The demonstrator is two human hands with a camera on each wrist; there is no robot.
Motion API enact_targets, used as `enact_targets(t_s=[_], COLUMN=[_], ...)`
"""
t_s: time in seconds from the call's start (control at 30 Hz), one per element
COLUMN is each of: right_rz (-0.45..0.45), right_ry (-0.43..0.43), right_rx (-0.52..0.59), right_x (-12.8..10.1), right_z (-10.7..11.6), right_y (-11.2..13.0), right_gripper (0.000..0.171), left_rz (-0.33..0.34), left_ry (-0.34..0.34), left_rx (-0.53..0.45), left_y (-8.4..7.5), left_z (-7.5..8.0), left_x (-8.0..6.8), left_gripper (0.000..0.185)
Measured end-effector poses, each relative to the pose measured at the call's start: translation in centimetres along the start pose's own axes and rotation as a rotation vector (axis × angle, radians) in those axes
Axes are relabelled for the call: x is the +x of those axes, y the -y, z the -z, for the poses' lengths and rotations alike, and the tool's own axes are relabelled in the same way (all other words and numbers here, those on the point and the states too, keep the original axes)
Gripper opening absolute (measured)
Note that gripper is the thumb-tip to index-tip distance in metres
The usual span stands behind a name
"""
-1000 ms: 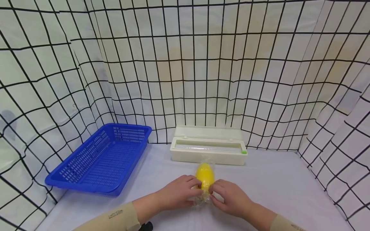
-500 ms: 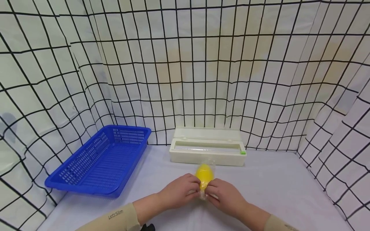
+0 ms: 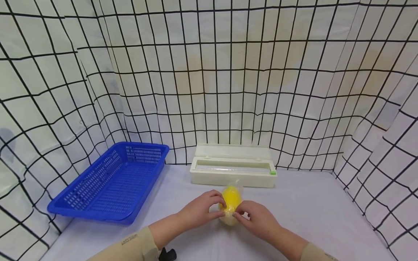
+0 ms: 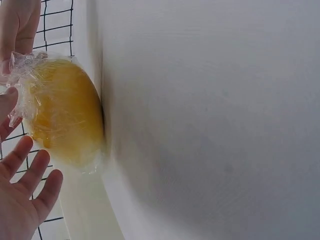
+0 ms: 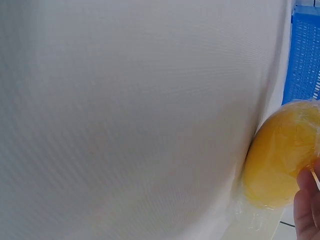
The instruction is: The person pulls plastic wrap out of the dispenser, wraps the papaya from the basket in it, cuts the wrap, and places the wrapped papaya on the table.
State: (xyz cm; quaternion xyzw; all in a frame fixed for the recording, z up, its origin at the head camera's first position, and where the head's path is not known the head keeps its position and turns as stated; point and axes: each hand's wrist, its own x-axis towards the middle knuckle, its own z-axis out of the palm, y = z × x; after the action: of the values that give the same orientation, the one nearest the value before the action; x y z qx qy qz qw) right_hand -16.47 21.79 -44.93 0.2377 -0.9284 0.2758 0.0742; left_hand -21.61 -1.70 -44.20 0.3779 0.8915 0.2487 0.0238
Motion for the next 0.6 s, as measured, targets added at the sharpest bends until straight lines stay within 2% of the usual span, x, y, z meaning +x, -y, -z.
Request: enact_targets(t_s=[0.2,0.3,0.43,0.6], right_rz=[-0.044,-0.086,-0.175,-0.245], right_ry=[-0.055,-0.068,-0.035,0.01], right_rx=[0.053,0.088,0.13,0.191], right_x=[0.1,0.3,0.6,0.8], right_z=[-0.4,-0.6,-0.5,-0.6], right_y=[-0.3,-0.5,-0.4,-0.6], right_gripper=[0.008,0.007,0.007,0.013], left_rz=[0.048,0.062,0.064,0.068], left_ry=[-0.01,-0.01,-0.01,-0.021], left_rx=[-0.084,-0.089,-0.079,-0.094], left_y=[0.2,0.4,0.5,0.5], left_z=[-0.2,-0.3,-0.4,-0.3], left_x=[0.4,0.7,1.0,1.0], left_gripper=[0.008,0.008,0.01,0.011])
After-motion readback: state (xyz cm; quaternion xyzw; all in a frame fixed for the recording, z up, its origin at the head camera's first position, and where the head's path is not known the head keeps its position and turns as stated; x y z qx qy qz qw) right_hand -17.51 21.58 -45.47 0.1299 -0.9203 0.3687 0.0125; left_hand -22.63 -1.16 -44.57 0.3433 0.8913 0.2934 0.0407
